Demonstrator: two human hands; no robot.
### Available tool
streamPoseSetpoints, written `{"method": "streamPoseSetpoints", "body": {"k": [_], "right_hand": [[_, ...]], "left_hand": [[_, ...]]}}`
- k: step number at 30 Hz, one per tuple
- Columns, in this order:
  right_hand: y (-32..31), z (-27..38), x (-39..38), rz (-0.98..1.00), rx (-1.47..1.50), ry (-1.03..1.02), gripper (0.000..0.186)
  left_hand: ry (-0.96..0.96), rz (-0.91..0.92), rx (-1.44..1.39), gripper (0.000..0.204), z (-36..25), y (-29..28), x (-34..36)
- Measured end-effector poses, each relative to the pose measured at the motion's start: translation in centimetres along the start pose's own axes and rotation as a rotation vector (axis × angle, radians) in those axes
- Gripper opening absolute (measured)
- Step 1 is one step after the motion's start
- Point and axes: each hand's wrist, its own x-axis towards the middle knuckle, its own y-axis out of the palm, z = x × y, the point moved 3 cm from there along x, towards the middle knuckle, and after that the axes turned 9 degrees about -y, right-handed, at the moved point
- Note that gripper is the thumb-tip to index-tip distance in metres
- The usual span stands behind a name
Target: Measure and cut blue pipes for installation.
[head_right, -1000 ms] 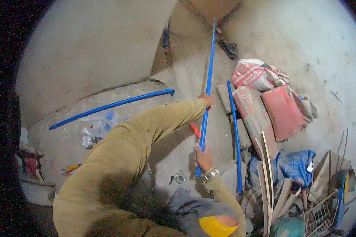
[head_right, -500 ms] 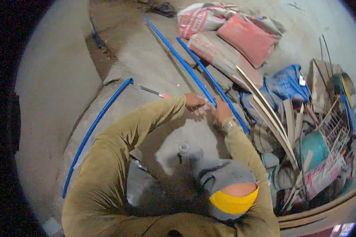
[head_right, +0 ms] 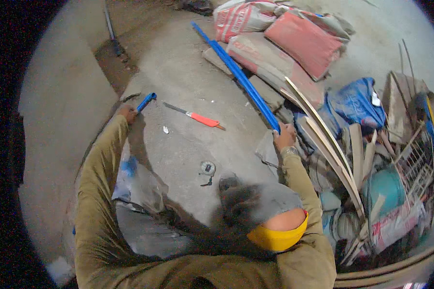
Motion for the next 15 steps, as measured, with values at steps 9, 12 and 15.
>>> {"method": "streamPoseSetpoints", "body": {"k": [9, 12, 15], "right_hand": [[9.8, -4.8, 7.5, 0.008, 0.034, 0.0, 0.042], [12.7, -5.7, 9.5, 0.11, 0.157, -0.091, 0.038], [8.3, -2.8, 9.4, 0.104, 0.033, 0.017, 0.037]], "left_hand": [[-0.291, -0.026, -0.364, 0.036, 14.3, -7.0, -4.9], [-0.33, -0.082, -0.302, 0.037, 16.1, -8.8, -7.6], [-0.248, -0.085, -0.091, 0.033, 11.9, -9.3, -11.6]]}}
